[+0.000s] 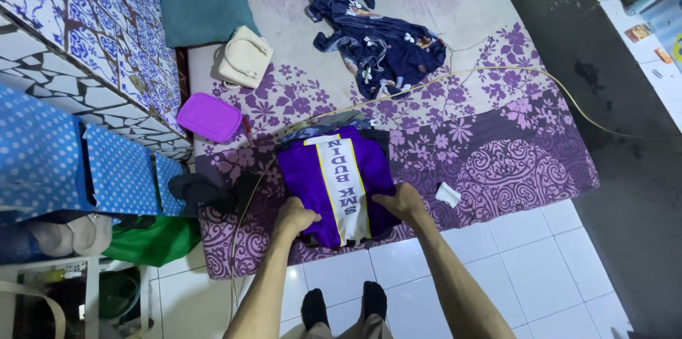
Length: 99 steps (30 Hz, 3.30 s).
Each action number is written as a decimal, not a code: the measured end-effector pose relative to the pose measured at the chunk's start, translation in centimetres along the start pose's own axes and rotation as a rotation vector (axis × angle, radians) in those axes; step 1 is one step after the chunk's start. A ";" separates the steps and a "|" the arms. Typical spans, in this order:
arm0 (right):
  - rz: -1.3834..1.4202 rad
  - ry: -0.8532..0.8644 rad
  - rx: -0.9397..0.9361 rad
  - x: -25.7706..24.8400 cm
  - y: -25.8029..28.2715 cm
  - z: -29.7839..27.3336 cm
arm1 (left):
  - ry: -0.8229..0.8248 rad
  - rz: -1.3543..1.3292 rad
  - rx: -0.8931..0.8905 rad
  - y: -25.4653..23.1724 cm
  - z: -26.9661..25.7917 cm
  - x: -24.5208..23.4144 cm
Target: The person folds several garments on a bed and places them into a wooden wardrobe. They handle a black top, a purple and white top, and a black jacket with white stripes, folding each and stacking them on a shelf inside the closet.
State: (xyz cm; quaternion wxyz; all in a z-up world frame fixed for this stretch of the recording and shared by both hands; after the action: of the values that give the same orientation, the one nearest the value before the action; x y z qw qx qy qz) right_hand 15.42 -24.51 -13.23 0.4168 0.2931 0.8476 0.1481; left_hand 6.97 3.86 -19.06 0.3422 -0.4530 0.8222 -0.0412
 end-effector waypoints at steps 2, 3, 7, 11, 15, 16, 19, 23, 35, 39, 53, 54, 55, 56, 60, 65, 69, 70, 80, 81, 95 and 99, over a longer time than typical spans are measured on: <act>0.075 0.001 0.008 1.2 -1.2 2.0 | -0.018 -0.055 0.002 -1.2 -2.2 -1.8; 0.150 0.002 0.022 1.9 -1.9 2.8 | -0.031 -0.107 0.003 -1.7 -3.4 -2.6; 0.223 0.027 -0.013 1.5 -0.2 2.1 | -0.067 -0.201 -0.022 -2.0 -4.1 -2.8; 0.456 0.075 0.010 -1.5 6.9 -6.1 | -0.091 -0.511 -0.020 -2.5 -4.9 -2.2; 0.538 0.025 0.058 -0.4 6.1 -4.3 | -0.071 -0.998 -0.091 -6.8 -14.9 -6.8; 0.538 0.025 0.058 -0.1 5.2 -3.7 | -0.071 -0.997 -0.091 -7.2 -15.7 -7.7; 0.530 -0.020 0.092 0.2 4.3 -3.4 | 0.103 -1.048 -0.157 -7.7 -16.2 -8.3; 0.554 0.062 0.242 -0.4 6.4 -6.6 | 0.107 -1.041 -0.207 -5.1 -12.1 -5.8; 0.522 0.010 0.026 4.2 2.1 -1.3 | -0.169 -0.650 0.011 1.3 1.0 0.2; 0.570 -0.036 -0.206 2.8 4.4 -3.8 | -0.277 -0.509 0.243 -3.1 -6.7 -4.6; 0.435 -0.022 -0.408 2.2 7.3 -6.5 | -0.218 -0.257 0.371 -4.4 -7.4 -3.3; 0.438 -0.027 -0.448 2.3 7.4 -6.4 | -0.222 -0.259 0.380 -4.6 -7.7 -3.4; 0.438 -0.026 -0.449 2.7 6.8 -5.7 | -0.224 -0.258 0.379 -4.8 -8.2 -3.5; 0.441 -0.053 -0.461 3.0 6.2 -4.9 | -0.222 -0.287 0.403 -5.1 -8.6 -3.7; 0.478 -0.086 -0.456 3.5 4.2 -3.7 | -0.216 -0.314 0.440 -5.7 -9.8 -3.9; 0.451 -0.125 -0.448 1.9 3.8 -4.9 | -0.220 -0.332 0.483 -6.9 -10.2 -3.5; 0.496 -0.180 -0.531 0.7 1.9 -5.0 | -0.211 -0.309 0.524 -8.6 -11.3 -3.4; 0.497 -0.193 -0.537 -0.1 1.9 -4.8 | -0.213 -0.307 0.538 -9.4 -11.1 -3.4; 0.487 -0.359 -0.615 -7.0 -2.4 -7.1 | -0.136 -0.248 0.670 -16.3 -13.5 -0.1; 0.500 -0.358 -0.619 -7.6 -2.7 -7.0 | -0.139 -0.248 0.701 -17.0 -13.3 0.2; 0.595 -0.561 -0.483 -18.7 -10.4 -13.6 | -0.012 -0.067 0.824 -29.3 -20.5 6.7; 0.619 -0.644 -0.414 -21.4 -14.3 -15.0 | 0.053 -0.091 0.882 -33.1 -23.4 8.8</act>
State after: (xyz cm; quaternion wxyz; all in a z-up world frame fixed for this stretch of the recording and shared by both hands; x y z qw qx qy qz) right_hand 8.45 -49.06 2.11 0.6437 0.4729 0.5017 0.3322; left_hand 13.48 -27.97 6.70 0.4794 -0.2981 0.7139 -0.4144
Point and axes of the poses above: each hand's wrist, its own z-axis towards the middle knuckle, its own x-axis out of the palm, y = z × x, the point moved 3 cm from there along z, towards the middle knuckle, and after that the axes turned 7 degrees about z, right-handed, at the moved point
